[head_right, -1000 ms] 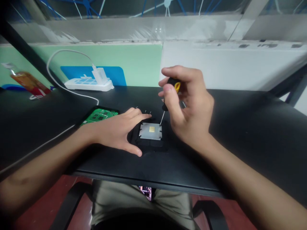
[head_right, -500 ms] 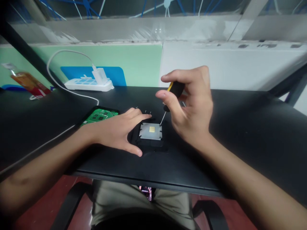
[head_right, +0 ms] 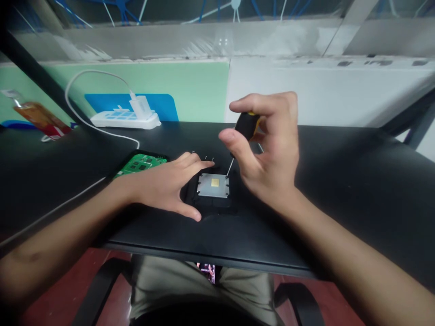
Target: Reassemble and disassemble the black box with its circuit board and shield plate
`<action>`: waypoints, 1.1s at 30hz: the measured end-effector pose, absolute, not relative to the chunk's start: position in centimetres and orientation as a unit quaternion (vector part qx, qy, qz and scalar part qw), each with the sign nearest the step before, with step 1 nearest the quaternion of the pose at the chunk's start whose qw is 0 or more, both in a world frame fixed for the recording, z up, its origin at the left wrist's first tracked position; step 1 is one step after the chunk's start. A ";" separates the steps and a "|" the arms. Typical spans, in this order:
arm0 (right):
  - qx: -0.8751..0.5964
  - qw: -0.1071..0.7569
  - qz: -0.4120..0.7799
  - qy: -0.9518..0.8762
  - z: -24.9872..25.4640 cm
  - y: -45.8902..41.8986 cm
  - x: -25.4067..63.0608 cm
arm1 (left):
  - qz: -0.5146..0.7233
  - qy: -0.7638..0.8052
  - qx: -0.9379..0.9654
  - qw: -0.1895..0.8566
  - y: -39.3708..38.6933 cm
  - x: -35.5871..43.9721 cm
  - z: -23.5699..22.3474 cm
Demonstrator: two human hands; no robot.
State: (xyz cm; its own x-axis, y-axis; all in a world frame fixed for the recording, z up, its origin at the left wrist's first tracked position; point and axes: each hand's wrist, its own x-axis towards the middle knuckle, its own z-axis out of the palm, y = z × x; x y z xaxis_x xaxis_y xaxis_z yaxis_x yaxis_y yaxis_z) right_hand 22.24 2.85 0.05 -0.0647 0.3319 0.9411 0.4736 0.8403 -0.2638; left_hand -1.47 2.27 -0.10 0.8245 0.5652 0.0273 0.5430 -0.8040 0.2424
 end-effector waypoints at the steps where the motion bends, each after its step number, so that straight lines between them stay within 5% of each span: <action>1: -0.273 0.627 -0.070 -0.727 0.1 2.8 22.3 | 0.049 0.291 0.949 0.114 2.2 -1.5 -0.1; 16: -0.275 0.647 0.055 -0.709 0.2 1.8 21.2 | 0.058 0.280 0.951 0.114 2.4 -1.6 -0.3; 25: -0.305 0.630 -0.077 -0.710 0.3 2.5 22.1 | 0.054 0.284 0.951 0.112 2.3 -1.6 -0.2; 33: -0.292 0.641 0.045 -0.708 0.1 1.8 21.8 | 0.051 0.289 0.949 0.116 2.3 -1.6 -0.2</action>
State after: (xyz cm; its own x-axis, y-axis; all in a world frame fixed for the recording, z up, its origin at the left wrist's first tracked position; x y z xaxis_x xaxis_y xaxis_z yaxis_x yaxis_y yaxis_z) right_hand 21.80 1.81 0.11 -0.0064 0.4718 0.8817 0.3553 0.8253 -0.4390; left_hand -1.61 2.33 -0.16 0.8278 0.5603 0.0290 0.5367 -0.8060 0.2497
